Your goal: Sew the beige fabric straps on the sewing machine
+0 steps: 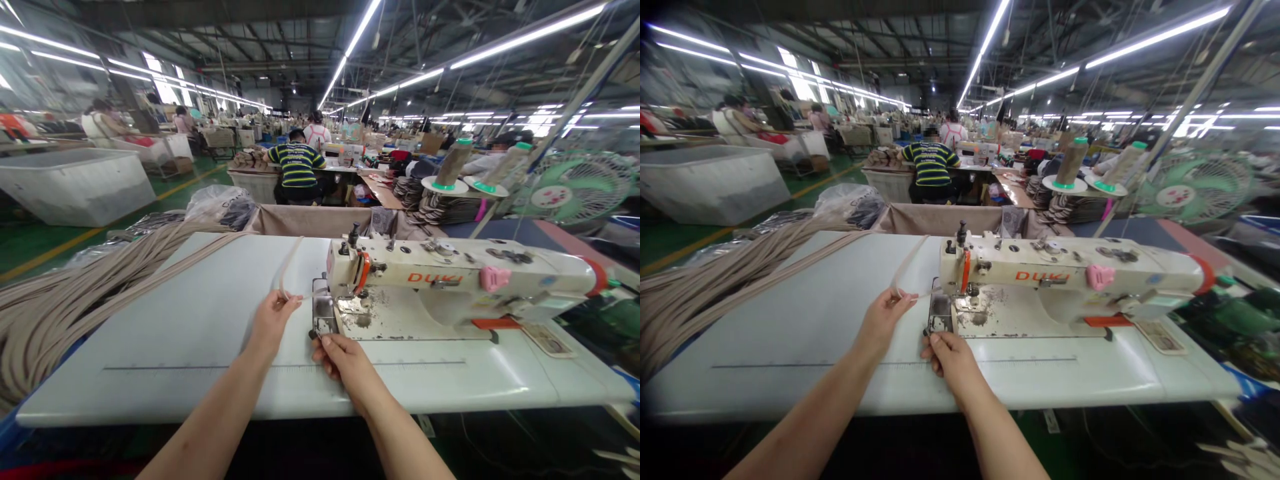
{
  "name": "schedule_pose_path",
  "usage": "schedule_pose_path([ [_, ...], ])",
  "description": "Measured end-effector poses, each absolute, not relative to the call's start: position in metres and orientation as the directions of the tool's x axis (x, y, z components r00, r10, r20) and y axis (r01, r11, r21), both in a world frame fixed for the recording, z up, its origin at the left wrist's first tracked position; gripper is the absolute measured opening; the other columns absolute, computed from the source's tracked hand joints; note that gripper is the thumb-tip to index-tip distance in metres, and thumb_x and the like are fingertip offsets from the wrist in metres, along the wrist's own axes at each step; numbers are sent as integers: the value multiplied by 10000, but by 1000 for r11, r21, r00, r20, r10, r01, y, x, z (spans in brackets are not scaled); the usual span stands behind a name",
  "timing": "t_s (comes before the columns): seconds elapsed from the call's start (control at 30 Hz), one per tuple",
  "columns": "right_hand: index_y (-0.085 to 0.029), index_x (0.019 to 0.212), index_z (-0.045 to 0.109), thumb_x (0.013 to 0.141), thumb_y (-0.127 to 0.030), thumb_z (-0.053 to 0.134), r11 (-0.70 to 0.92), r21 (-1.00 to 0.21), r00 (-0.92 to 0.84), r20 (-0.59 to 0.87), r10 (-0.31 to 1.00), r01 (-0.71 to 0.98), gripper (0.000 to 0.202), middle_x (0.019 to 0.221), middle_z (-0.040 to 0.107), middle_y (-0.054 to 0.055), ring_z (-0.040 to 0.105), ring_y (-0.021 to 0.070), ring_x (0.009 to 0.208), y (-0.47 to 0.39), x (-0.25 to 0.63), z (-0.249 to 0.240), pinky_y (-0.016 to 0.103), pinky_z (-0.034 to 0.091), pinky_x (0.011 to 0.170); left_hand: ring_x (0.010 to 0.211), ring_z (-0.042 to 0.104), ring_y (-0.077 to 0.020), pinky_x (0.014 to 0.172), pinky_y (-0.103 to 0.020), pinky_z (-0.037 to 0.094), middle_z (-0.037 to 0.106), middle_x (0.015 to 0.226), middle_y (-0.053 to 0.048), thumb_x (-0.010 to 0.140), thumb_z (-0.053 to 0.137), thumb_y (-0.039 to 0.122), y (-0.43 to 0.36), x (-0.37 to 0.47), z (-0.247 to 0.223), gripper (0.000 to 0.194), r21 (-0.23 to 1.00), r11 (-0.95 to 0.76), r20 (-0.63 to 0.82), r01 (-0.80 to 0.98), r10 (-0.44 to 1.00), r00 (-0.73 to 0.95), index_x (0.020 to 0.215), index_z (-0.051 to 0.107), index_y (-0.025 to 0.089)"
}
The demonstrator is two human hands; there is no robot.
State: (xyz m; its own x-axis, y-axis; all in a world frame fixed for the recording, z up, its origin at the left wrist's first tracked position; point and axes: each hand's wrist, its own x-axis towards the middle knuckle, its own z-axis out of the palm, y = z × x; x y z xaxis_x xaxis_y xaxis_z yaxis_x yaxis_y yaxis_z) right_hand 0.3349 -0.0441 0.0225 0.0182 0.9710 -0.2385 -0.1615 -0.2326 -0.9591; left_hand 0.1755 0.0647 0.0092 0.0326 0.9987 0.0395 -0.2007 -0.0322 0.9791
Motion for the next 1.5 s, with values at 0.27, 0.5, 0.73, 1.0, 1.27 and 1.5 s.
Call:
schedule_pose_path([
  [0.27,-126,907,714,786,-699,690,-258,-950,-30,-257,966,-178,587,730,664,43,389,68,481,-15,326,15,221,215,445,1108,699,-261,975,-361,546,751,1092,-117,846,763,514,23,143,6,364,983,-166,172,-79,983,71,951,623,195],
  [0.5,-133,872,707,810,-674,658,-221,-961,-133,-200,971,-165,547,646,545,-25,285,54,466,-9,312,17,221,162,452,1138,685,-258,1009,-370,558,731,1055,-95,890,732,446,-2,125,10,252,974,-228,228,-9,971,69,923,644,212],
  [0.73,-182,849,654,857,-630,583,-106,-994,-145,-104,984,-6,454,634,496,-46,351,96,512,-10,311,24,240,251,487,1129,690,-263,1005,-369,573,713,1008,-80,898,728,421,-17,113,18,218,973,-231,230,3,971,59,909,650,218],
  [1.0,-172,1146,668,897,-188,585,31,-273,71,356,932,961,263,1049,637,120,615,261,919,-48,346,30,366,475,812,1154,676,-272,1053,-403,553,683,993,-57,912,732,390,-17,103,19,207,976,-190,198,-105,978,68,932,643,205],
  [1.27,-194,1474,512,936,-137,524,-7,-107,27,189,982,994,541,965,760,77,715,230,851,-70,361,8,298,507,696,993,707,-270,885,-358,583,732,989,-106,839,736,567,-8,88,22,393,996,-55,50,67,996,75,978,676,204],
  [1.5,-170,1482,509,897,-120,560,-24,-77,32,110,993,997,589,936,775,96,736,247,783,-78,362,12,308,522,634,643,586,-222,646,-329,488,606,714,0,822,563,665,12,20,15,655,880,27,-18,475,1000,-24,1242,642,169],
])
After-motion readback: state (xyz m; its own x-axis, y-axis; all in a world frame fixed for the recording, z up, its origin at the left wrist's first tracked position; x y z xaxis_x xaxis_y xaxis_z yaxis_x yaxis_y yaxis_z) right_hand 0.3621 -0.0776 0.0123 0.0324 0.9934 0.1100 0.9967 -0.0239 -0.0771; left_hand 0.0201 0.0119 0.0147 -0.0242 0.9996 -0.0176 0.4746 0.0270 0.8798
